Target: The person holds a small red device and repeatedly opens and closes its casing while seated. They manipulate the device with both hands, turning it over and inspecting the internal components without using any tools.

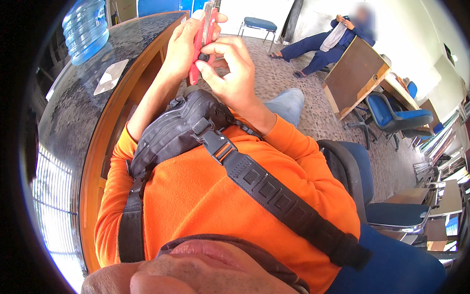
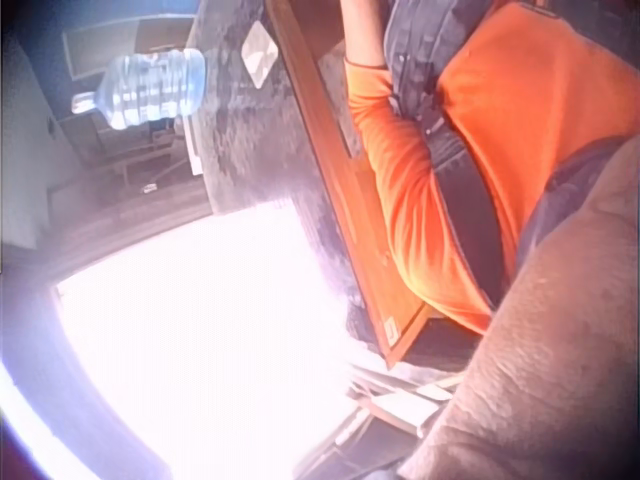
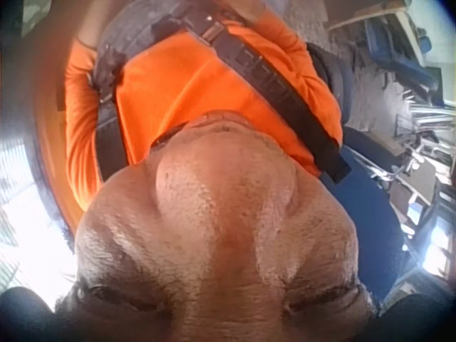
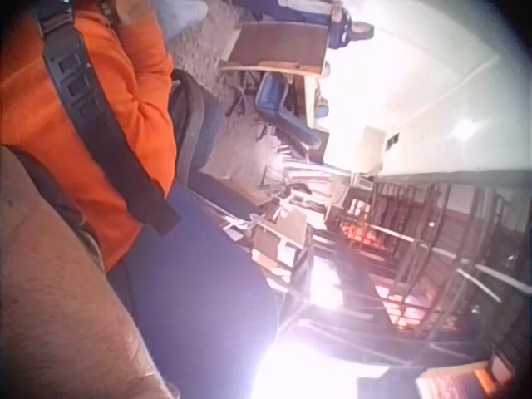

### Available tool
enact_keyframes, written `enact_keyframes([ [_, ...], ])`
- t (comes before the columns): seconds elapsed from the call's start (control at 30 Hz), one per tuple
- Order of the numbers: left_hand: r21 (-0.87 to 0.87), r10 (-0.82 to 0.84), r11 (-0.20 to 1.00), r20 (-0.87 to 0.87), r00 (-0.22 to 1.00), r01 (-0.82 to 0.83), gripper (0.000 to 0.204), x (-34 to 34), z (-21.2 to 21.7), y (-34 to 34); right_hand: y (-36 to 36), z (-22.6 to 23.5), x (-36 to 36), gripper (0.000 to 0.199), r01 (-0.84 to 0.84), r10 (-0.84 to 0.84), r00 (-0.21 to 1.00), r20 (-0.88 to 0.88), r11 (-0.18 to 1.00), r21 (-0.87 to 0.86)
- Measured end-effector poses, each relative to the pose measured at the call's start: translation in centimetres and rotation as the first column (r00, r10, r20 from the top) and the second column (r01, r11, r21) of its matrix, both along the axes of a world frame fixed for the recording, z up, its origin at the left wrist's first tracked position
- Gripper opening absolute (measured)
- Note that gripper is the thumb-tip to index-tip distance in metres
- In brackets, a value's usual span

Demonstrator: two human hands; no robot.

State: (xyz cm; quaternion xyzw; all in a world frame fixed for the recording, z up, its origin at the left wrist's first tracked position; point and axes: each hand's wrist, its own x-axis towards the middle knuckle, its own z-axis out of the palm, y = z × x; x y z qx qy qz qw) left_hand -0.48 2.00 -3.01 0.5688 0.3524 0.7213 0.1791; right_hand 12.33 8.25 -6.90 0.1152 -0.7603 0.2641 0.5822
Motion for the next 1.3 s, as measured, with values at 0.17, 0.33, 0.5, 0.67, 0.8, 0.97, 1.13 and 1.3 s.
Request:
enact_keyframes([
  [0.17,0.003,0.031,1.0,0.027,0.999,-0.031,0.048,-0.5,0.2,0.8,0.4,-0.4,0.2,0.031,0.013,-0.014,1.0,0.004,0.995,0.099],
  [0.33,0.0,0.007,1.0,0.035,0.999,-0.007,0.047,-0.3,0.6,0.7,0.4,-0.3,0.3,0.029,0.035,-0.036,0.999,0.004,0.995,0.09],
  [0.5,0.036,-0.02,0.999,0.053,0.998,0.018,0.047,-0.3,0.1,1.1,0.0,-0.4,-0.2,0.032,0.102,-0.098,0.994,-0.046,0.992,0.081],
  [0.67,0.068,-0.099,0.993,0.021,0.995,0.098,0.049,-0.8,-0.2,1.2,0.3,-0.4,0.1,0.031,0.104,-0.098,0.994,-0.051,0.986,0.129],
  [0.8,0.087,-0.125,0.989,0.04,0.991,0.121,0.05,-0.3,0.0,0.8,0.5,-0.6,0.2,0.031,0.086,-0.079,0.995,-0.057,0.988,0.132],
  [0.97,0.09,-0.138,0.987,0.086,0.987,0.13,0.049,0.5,0.4,0.4,1.0,-0.8,-0.1,0.031,0.168,-0.153,0.981,-0.121,0.978,0.123],
  [1.13,0.069,-0.045,0.997,0.078,0.996,0.04,0.046,-0.5,0.6,0.6,1.6,-0.8,-0.1,0.029,0.169,-0.158,0.971,-0.179,0.984,0.049],
  [1.3,0.083,-0.07,0.995,0.08,0.994,0.063,0.047,-0.4,0.9,0.4,2.2,-0.8,0.0,0.026,0.09,-0.1,0.979,-0.178,0.994,-0.063],
])
